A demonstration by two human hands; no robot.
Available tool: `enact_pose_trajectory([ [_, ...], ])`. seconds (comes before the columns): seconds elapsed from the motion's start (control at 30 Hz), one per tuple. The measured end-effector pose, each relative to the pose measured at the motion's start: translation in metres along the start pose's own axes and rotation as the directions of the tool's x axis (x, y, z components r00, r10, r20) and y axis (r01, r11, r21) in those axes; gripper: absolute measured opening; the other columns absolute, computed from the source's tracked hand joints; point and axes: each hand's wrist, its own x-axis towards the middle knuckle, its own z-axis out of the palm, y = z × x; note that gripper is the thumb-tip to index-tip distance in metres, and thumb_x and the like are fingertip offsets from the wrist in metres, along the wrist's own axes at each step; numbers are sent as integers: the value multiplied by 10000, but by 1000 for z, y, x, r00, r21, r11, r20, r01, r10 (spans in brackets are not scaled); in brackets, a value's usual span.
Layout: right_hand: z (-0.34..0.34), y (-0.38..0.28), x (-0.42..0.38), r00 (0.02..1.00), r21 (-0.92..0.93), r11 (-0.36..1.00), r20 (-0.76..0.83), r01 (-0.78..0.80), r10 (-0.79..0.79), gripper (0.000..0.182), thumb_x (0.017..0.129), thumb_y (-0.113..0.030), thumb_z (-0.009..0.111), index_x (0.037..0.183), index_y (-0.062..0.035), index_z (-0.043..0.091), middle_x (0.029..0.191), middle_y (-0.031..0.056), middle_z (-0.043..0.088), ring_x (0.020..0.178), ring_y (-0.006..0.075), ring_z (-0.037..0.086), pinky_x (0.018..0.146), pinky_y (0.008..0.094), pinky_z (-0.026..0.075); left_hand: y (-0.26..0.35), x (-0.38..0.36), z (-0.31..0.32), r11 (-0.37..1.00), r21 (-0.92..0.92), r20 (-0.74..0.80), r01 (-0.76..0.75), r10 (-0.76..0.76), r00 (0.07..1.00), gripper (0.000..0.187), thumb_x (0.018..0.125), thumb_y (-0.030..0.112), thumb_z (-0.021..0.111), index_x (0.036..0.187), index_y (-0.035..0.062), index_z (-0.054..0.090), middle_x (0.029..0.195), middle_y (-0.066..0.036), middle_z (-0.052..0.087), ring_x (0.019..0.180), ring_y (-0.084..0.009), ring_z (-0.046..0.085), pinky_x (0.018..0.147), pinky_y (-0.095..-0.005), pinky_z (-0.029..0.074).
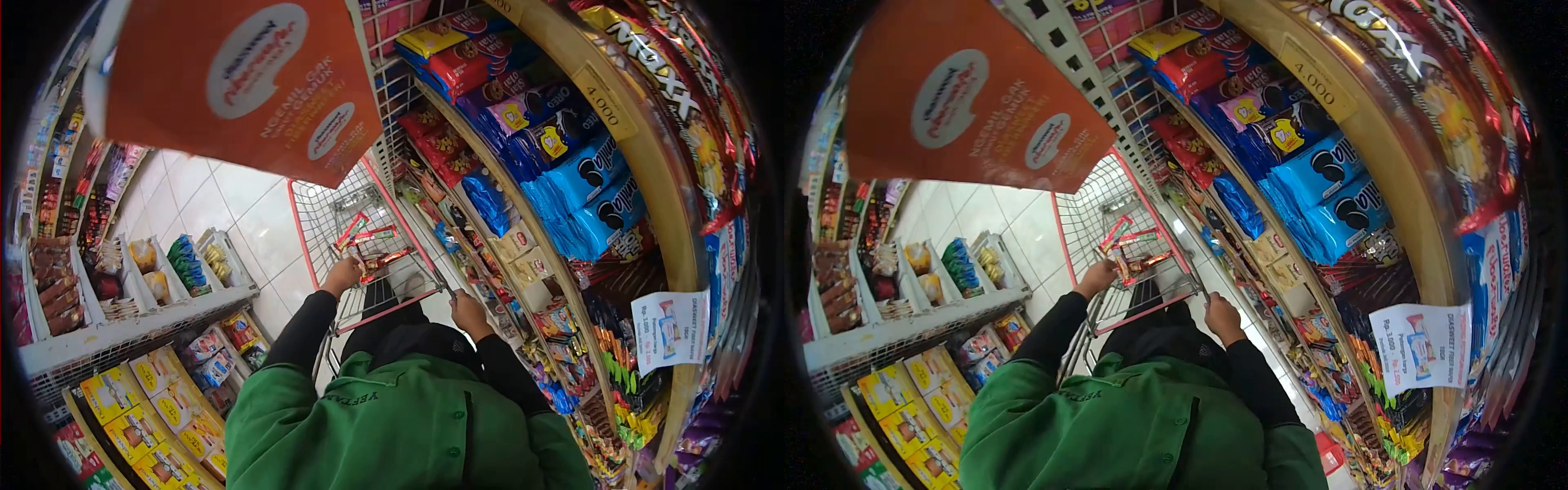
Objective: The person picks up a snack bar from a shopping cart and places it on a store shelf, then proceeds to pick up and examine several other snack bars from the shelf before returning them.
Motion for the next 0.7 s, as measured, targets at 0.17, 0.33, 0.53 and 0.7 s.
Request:
enact_pose_trajectory([
  [0.17, 1, -3, 1, 999, -33, 999, -33, -40, 39, 187, 765, -129, 406, 917, -35, 462, 803, 179, 558, 740, 343, 551, 639, 430, 429, -38, 24, 67, 957, -140, -160, 253, -274, 948, 304, 688, 241, 511, 918, 49, 565, 859, -212, 572, 842, -340, 542, 735, -398, 423],
  [0.33, 12, 5, 4, 995, -4, 999, -86, -55, 54, 220, 719, -105, 437, 930, -60, 475, 780, 177, 567, 708, 342, 554, 612, 440, 429, -94, 56, 128, 968, -138, -60, 208, -217, 974, 421, 695, 333, 537, 996, 41, 500, 913, -226, 551, 879, -364, 517, 761, -414, 406],
  [0.53, 6, 3, 1, 996, 38, 998, -75, -50, 52, 228, 697, -100, 436, 917, -65, 482, 787, 156, 568, 723, 325, 553, 614, 422, 434, -112, 90, 151, 967, 230, 56, 106, -122, 991, 363, 772, 371, 429, 1054, 149, 484, 1085, -183, 483, 957, -342, 484, 802, -476, 360],
  [0.7, 6, 0, -2, 995, 112, 993, -87, -48, 58, 227, 709, -100, 448, 931, -71, 482, 816, 151, 564, 748, 314, 547, 626, 403, 430, -96, 88, 147, 938, 334, 232, -95, 16, 973, 268, 819, 216, 313, 1054, 173, 436, 1146, -64, 462, 993, -333, 467, 825, -528, 302],
])
